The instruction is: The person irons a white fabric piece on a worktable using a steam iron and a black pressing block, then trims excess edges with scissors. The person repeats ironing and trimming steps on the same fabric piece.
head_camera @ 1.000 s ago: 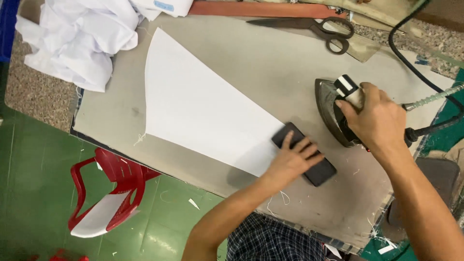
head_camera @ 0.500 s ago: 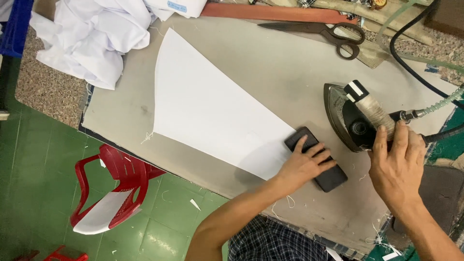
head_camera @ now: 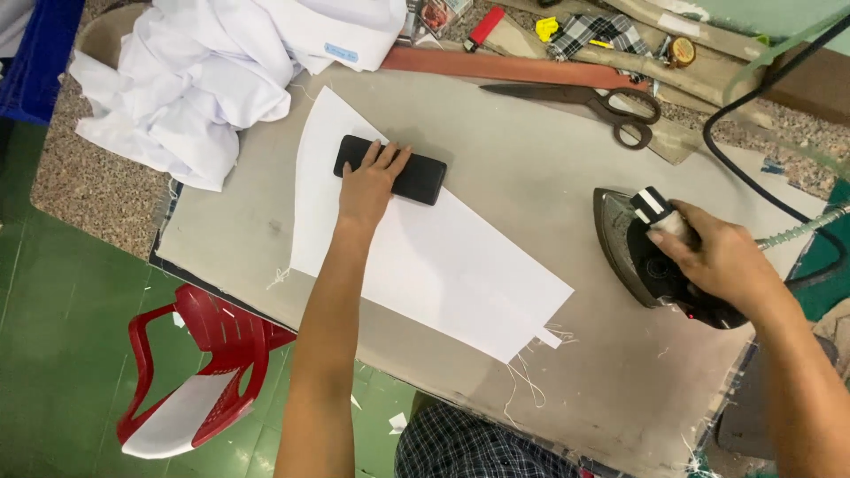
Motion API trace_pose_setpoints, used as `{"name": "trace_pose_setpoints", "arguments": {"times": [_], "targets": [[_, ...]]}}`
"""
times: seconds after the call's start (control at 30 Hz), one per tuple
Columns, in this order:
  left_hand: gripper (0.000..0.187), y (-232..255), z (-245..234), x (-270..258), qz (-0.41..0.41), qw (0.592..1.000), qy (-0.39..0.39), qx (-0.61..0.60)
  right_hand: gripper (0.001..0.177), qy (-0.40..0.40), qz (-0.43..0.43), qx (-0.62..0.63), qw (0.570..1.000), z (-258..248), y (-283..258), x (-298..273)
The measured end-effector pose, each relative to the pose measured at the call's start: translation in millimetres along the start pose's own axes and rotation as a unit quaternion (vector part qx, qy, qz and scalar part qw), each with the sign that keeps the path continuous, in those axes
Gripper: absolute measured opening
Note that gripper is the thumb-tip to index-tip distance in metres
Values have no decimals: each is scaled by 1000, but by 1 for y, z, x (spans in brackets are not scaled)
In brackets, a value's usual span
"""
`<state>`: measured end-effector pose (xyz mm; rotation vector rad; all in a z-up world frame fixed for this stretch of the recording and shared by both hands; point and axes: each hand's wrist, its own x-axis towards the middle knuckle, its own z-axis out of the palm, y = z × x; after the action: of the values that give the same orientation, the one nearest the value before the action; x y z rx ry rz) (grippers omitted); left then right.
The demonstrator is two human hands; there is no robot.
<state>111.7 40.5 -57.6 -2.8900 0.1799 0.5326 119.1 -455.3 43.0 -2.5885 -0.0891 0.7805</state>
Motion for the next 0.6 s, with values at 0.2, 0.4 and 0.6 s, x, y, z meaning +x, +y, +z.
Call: {"name": "trace_pose_setpoints", "arguments": {"times": [0.2, 0.4, 0.6], "targets": [[80, -86, 24, 34, 34, 995, 90, 41, 62, -12, 130, 122, 984, 14, -48, 10], [69, -187, 41, 74, 158, 970, 179, -39, 59, 88, 47, 51, 994, 49, -218, -25], [79, -221, 1, 72, 174, 886, -52, -426, 58, 96, -4, -21, 995, 164, -366, 26]]}}
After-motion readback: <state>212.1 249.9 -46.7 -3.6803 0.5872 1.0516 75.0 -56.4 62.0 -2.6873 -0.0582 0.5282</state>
